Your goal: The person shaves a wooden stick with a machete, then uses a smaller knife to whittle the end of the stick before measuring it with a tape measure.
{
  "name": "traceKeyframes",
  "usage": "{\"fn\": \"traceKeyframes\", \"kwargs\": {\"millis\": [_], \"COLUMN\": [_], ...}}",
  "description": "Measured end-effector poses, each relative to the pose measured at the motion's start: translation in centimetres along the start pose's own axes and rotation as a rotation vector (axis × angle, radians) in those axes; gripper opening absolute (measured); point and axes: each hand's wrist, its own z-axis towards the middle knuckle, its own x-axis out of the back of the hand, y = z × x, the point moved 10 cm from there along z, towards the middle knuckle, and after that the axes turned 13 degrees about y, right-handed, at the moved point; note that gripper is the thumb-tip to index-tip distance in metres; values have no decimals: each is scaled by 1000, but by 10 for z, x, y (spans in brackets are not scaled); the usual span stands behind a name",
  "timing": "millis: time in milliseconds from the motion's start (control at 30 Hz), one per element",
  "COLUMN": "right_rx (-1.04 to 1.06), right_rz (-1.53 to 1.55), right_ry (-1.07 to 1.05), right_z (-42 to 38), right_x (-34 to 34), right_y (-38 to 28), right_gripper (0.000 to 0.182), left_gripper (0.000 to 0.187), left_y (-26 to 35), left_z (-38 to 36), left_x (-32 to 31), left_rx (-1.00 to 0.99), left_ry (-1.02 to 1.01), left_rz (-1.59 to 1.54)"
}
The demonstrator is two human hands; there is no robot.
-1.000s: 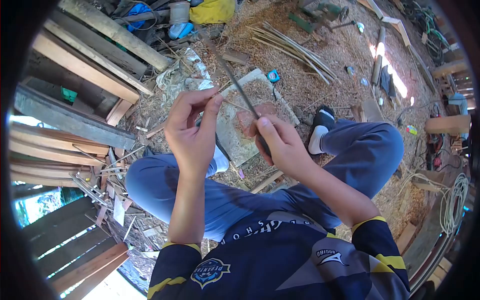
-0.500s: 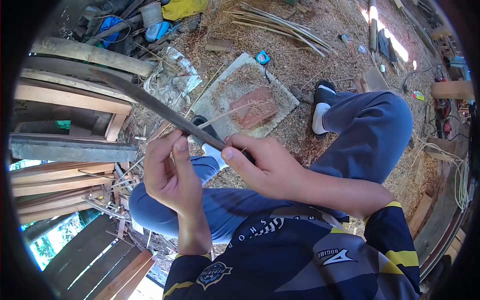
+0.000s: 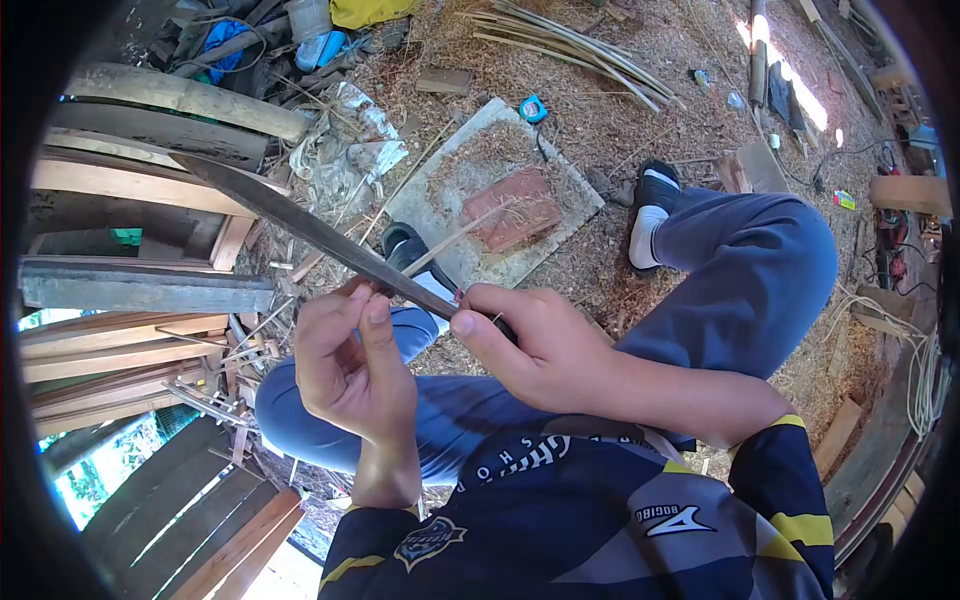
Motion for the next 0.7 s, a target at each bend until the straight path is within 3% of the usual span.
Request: {"fn": "traceKeyframes", "kwargs": {"millis": [133, 333, 433, 533, 700], "right_rx": [-37, 18, -123, 16, -47], "right_rz": [-36, 3, -40, -4, -52], "right_ry": [72, 41, 76, 39, 55], "right_z": [5, 3, 5, 1, 2], "right_x": [5, 7, 8, 9, 12], "right_y": [5, 0, 23, 0, 7], "right_gripper": [41, 41, 39, 37, 39], "left_gripper": [9, 10, 13, 14, 10], "left_y": [8, 10, 11, 11, 15], "left_z": [-1, -7, -5, -7, -12], "left_x": [-8, -6, -6, -3, -12], "left_rx": [-40, 1, -73, -68, -39], "left_ry": [-21, -84, -27, -60, -119], "left_rz": [-1, 42, 17, 44, 31]}}
